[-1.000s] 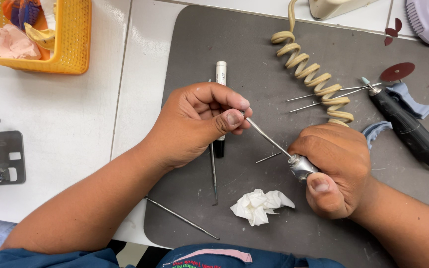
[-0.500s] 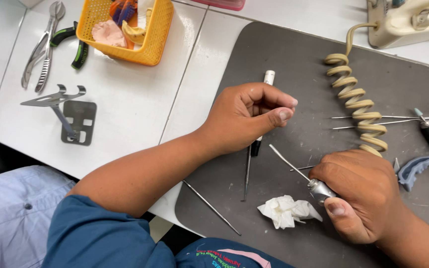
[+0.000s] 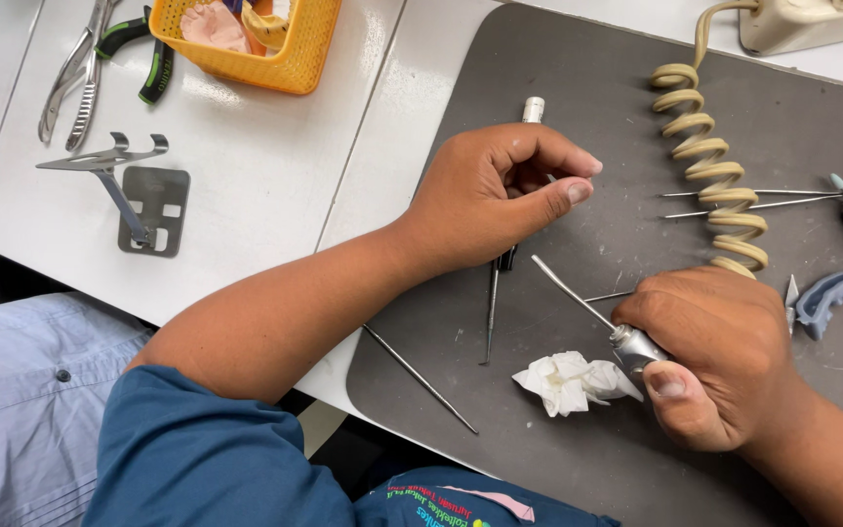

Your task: The person holds a small tooth-shaped object and uses a rotary handpiece with a light-blue abrasive tip to grind and polish its surface. They switch to a different handpiece with a metal bur to work on a small metal ring, then return to polishing the tooth-shaped object. The person frequently rotates the object to access different surfaces.

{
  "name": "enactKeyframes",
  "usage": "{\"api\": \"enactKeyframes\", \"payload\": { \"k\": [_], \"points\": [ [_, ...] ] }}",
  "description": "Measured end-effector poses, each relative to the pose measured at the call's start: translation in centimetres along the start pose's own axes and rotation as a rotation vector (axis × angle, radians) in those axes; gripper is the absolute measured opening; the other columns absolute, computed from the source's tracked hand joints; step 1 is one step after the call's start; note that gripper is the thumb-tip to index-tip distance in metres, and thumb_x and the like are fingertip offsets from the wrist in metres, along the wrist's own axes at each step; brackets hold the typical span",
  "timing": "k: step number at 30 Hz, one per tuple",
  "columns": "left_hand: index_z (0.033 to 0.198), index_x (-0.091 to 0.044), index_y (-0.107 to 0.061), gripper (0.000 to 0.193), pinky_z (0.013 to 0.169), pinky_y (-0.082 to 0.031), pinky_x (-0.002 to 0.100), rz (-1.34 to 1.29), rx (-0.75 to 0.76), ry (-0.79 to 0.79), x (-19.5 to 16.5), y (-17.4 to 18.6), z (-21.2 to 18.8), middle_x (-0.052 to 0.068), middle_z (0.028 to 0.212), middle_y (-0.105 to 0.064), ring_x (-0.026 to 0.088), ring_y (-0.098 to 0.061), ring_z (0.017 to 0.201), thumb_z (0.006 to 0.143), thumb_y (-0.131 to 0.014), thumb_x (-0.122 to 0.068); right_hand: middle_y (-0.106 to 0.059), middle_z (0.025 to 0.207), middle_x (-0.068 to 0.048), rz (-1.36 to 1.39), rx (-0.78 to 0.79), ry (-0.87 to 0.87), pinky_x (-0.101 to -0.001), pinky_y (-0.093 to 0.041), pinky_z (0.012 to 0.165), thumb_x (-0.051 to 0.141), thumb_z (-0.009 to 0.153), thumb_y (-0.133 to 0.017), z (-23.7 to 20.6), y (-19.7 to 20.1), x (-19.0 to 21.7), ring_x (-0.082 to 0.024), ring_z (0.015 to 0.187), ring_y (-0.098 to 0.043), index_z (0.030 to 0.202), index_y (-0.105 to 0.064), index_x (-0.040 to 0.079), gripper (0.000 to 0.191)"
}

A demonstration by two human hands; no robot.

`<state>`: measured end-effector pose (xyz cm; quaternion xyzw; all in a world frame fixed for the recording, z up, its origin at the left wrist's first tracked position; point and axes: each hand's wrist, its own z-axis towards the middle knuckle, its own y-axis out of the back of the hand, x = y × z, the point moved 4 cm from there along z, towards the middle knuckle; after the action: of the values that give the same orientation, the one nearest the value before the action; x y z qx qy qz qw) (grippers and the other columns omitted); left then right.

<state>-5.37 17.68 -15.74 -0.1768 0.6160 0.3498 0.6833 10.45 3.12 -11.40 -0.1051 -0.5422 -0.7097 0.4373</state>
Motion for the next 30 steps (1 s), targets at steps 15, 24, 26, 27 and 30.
{"api": "enactKeyframes", "payload": {
  "k": [15,24,26,27,30],
  "points": [
    [0.11,-0.007,-0.074,0.017,0.074,-0.058,0.02,0.021,0.011,0.028,-0.2,0.0,0.0,-0.001,0.093,-0.075,0.003,-0.067,0.081,0.097,-0.074,-0.018,-0.056,0.066,-0.01,-0.041,-0.021,-0.003,-0.0408,-0.041,0.055,0.036,0.093,-0.044,0.5,0.0,0.1,-0.03,0.056,-0.057,0.082,-0.064,0.002,0.041],
    [0.11,-0.005,-0.074,0.019,0.072,-0.056,0.019,-0.03,0.014,0.064,0.1,-0.3,0.0,0.0,0.093,-0.075,0.003,-0.065,0.08,0.098,-0.075,-0.02,-0.054,0.065,-0.008,-0.043,-0.044,-0.028,-0.041,-0.039,0.054,0.035,0.092,-0.045,0.3,0.3,-0.3,-0.028,0.055,-0.055,0.081,-0.064,0.003,0.038],
    [0.112,-0.004,-0.073,0.02,0.074,-0.058,0.02,-0.204,0.022,0.107,0.5,-0.5,0.0,0.0,0.098,-0.074,0.003,-0.066,0.084,0.099,-0.073,-0.02,-0.054,0.065,-0.008,-0.047,-0.064,-0.04,-0.0412,-0.039,0.054,0.035,0.093,-0.045,0.2,0.6,-0.5,-0.028,0.055,-0.054,0.081,-0.063,0.003,0.039],
    [0.113,-0.004,-0.073,0.021,0.072,-0.057,0.021,-0.277,0.023,0.149,0.7,-0.5,0.1,0.002,0.098,-0.075,0.004,-0.066,0.082,0.099,-0.072,-0.019,-0.054,0.065,-0.008,-0.048,-0.071,-0.032,-0.0411,-0.039,0.055,0.036,0.094,-0.045,0.1,0.8,-0.5,-0.028,0.056,-0.053,0.082,-0.063,0.003,0.039],
    [0.117,-0.003,-0.071,0.021,0.07,-0.057,0.024,-0.525,0.02,0.261,1.2,-0.7,0.1,0.005,0.101,-0.075,0.007,-0.065,0.08,0.1,-0.069,-0.016,-0.053,0.066,-0.008,-0.052,-0.107,-0.03,-0.0404,-0.038,0.055,0.036,0.095,-0.045,-0.1,1.2,-0.6,-0.027,0.056,-0.053,0.082,-0.063,0.003,0.04]
  ]
}}
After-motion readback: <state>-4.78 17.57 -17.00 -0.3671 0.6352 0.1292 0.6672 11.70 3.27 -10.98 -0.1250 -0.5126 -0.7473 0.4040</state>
